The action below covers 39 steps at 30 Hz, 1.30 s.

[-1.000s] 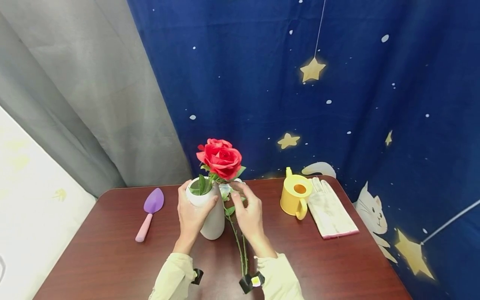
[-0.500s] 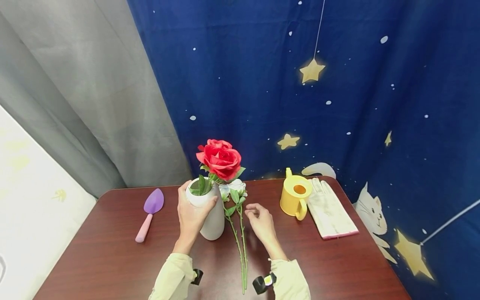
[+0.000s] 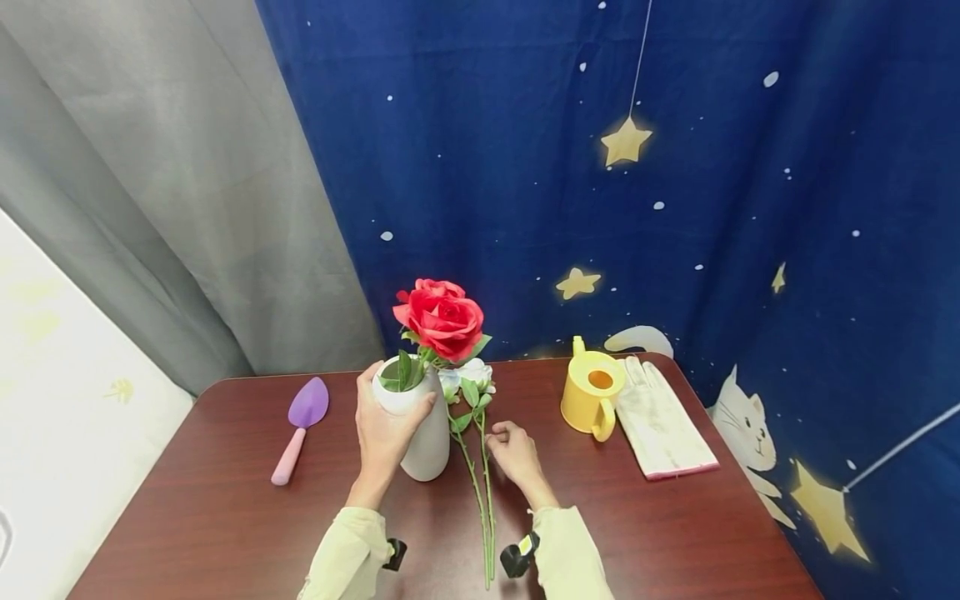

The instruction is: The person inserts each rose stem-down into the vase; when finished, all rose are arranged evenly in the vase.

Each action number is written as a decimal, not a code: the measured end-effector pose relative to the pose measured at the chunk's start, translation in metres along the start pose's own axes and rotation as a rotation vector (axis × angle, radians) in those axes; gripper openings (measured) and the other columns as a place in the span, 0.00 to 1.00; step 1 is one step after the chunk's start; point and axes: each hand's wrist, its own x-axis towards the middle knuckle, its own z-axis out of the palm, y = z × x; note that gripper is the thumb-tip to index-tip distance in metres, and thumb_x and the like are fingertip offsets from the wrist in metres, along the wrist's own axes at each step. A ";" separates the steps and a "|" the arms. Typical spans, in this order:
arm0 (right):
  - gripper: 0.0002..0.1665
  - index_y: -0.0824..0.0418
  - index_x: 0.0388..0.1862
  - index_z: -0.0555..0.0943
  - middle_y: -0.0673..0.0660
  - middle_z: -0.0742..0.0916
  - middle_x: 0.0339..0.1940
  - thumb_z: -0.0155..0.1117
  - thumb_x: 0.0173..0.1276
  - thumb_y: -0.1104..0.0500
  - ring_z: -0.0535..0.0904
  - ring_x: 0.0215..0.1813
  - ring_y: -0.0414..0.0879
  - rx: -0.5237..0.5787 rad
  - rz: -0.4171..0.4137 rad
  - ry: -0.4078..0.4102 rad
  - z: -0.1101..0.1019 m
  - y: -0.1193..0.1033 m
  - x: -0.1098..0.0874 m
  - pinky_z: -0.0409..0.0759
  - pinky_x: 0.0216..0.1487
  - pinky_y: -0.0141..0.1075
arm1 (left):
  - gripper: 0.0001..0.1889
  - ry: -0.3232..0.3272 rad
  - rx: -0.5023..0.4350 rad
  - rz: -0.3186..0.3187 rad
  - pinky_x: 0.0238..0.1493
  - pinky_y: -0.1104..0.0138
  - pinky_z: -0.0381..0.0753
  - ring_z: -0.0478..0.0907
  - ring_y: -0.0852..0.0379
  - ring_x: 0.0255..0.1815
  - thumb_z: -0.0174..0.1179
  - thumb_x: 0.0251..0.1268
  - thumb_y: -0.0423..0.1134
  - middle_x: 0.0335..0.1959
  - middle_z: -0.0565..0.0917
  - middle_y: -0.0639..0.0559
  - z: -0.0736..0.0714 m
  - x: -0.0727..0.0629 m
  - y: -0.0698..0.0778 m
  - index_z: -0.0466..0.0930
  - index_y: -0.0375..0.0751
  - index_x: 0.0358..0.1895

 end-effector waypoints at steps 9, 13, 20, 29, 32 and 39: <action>0.17 0.65 0.34 0.79 0.51 0.84 0.23 0.67 0.57 0.52 0.78 0.22 0.43 -0.051 0.163 -0.005 0.017 0.009 0.016 0.73 0.31 0.37 | 0.45 -0.007 0.010 -0.014 0.44 0.55 0.73 0.74 0.54 0.47 0.76 0.34 0.51 0.50 0.74 0.50 0.001 -0.003 -0.001 0.64 0.45 0.60; 0.16 0.62 0.27 0.79 0.51 0.80 0.19 0.69 0.55 0.50 0.75 0.24 0.45 -0.083 0.204 0.007 0.019 0.006 0.018 0.72 0.29 0.37 | 0.45 -0.010 0.009 -0.013 0.44 0.54 0.73 0.74 0.54 0.47 0.76 0.34 0.51 0.50 0.74 0.50 0.000 -0.003 -0.002 0.64 0.45 0.60; 0.12 0.62 0.25 0.81 0.50 0.80 0.19 0.68 0.55 0.53 0.74 0.27 0.45 -0.069 0.240 0.023 0.021 0.002 0.022 0.71 0.30 0.37 | 0.45 0.002 0.013 -0.003 0.44 0.54 0.74 0.74 0.54 0.47 0.76 0.34 0.51 0.50 0.74 0.50 0.000 0.000 -0.002 0.64 0.41 0.60; 0.06 0.62 0.26 0.84 0.50 0.83 0.20 0.67 0.54 0.60 0.76 0.28 0.45 -0.018 0.267 0.057 0.023 -0.001 0.024 0.71 0.32 0.37 | 0.45 -0.007 0.013 -0.004 0.42 0.54 0.75 0.75 0.53 0.46 0.76 0.33 0.51 0.50 0.74 0.50 0.001 -0.001 -0.001 0.64 0.43 0.60; 0.07 0.67 0.30 0.84 0.51 0.84 0.21 0.64 0.55 0.63 0.75 0.26 0.43 0.141 0.277 0.045 0.022 0.000 0.025 0.70 0.29 0.34 | 0.45 0.000 0.010 0.003 0.42 0.53 0.75 0.75 0.53 0.46 0.76 0.34 0.52 0.50 0.74 0.49 0.001 -0.001 0.000 0.64 0.43 0.60; 0.10 0.70 0.36 0.82 0.56 0.85 0.26 0.60 0.59 0.64 0.79 0.29 0.43 0.373 0.318 0.008 0.012 0.011 0.023 0.73 0.29 0.34 | 0.45 -0.003 0.006 -0.006 0.42 0.54 0.75 0.74 0.54 0.46 0.76 0.34 0.51 0.50 0.74 0.50 0.000 0.000 -0.001 0.64 0.43 0.60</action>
